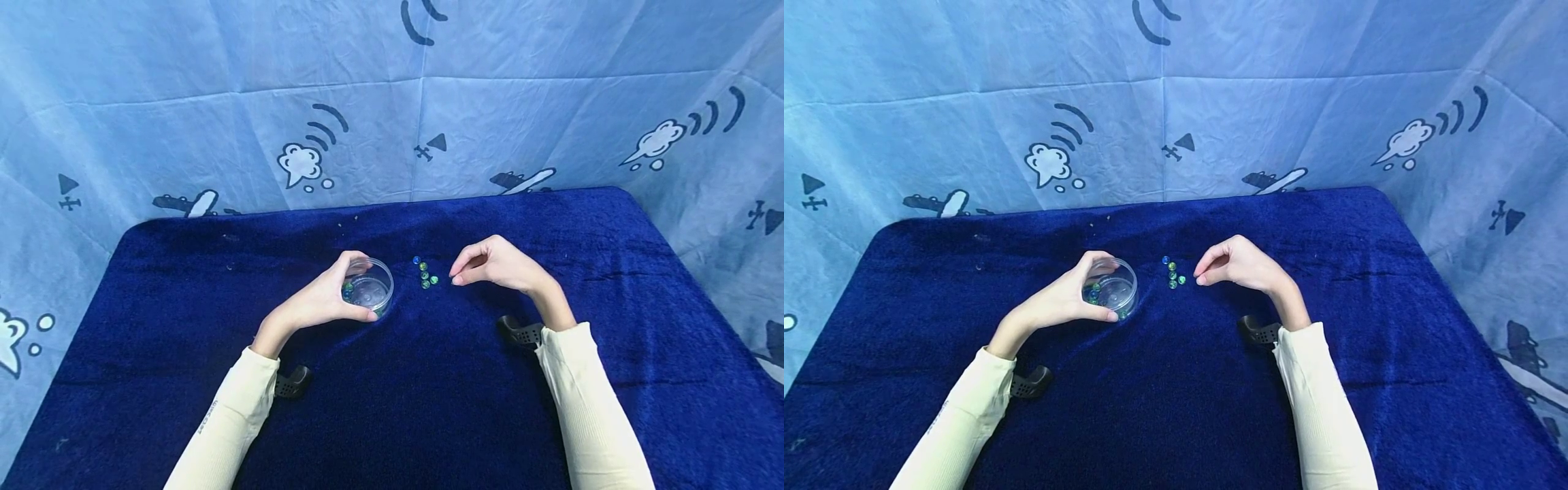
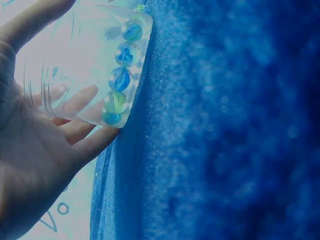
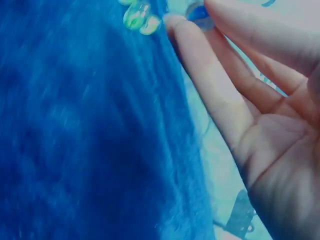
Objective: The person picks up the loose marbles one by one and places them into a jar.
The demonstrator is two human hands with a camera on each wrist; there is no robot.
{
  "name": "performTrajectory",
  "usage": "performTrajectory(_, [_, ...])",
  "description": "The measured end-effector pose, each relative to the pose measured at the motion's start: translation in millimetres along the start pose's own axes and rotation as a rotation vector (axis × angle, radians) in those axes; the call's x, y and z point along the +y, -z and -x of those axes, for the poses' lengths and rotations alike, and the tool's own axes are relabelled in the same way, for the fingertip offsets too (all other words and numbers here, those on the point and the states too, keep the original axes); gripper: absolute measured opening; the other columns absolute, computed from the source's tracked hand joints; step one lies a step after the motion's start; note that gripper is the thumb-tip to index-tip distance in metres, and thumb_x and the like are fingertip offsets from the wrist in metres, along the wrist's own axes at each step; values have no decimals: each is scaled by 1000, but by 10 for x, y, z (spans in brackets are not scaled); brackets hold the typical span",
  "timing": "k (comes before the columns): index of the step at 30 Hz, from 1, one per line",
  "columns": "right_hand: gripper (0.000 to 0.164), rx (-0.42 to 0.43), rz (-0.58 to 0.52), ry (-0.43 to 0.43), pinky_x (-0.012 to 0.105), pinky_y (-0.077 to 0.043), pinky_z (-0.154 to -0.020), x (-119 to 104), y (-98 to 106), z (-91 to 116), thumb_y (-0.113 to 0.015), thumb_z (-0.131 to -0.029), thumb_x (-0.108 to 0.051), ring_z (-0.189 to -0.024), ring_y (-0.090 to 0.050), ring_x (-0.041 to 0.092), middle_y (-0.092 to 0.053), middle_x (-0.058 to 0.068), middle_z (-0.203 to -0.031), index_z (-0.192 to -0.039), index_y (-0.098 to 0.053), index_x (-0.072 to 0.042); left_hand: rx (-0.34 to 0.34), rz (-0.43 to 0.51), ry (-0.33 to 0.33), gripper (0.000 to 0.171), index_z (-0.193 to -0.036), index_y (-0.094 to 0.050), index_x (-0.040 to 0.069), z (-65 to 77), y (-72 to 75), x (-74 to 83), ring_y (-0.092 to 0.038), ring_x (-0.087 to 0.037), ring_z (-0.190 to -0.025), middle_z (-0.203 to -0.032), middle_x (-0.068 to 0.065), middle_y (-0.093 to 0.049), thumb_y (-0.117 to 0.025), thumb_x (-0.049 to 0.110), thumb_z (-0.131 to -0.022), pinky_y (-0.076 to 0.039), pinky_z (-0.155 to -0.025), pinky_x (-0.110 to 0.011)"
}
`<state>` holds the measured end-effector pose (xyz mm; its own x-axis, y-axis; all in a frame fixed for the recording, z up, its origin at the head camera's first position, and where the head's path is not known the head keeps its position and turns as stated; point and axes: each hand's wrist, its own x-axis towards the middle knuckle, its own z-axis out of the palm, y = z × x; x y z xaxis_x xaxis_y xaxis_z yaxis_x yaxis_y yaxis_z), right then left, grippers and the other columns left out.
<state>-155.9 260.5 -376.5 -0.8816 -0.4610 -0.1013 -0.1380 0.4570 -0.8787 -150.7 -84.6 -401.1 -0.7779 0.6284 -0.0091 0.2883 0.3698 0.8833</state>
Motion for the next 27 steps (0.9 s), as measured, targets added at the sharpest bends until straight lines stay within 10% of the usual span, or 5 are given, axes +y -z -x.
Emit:
performTrajectory(14, [12, 116, 54, -2, 19, -52, -79, -285, -200, -73, -82, -86, -5, -89, -69, 7, -78, 11, -98, -96, -80, 2, 0, -8, 5, 91, -146, -36, 4, 4, 5, 8, -44, -33, -143, -151, -20, -49, -93, 20, -76, -34, -120, -46])
performTrajectory(27, [13, 218, -125, 90, 22, -58, -75, -575, -444, -124, -79, -88, 1, -86, -73, 9, -77, 17, -102, -99, -78, 8, -1, -2, 4, 92, -146, -36, 4, 2, 18, 28, -45, -33, -143, -150, -20, -49, -93, 22, -76, -34, -119, -46])
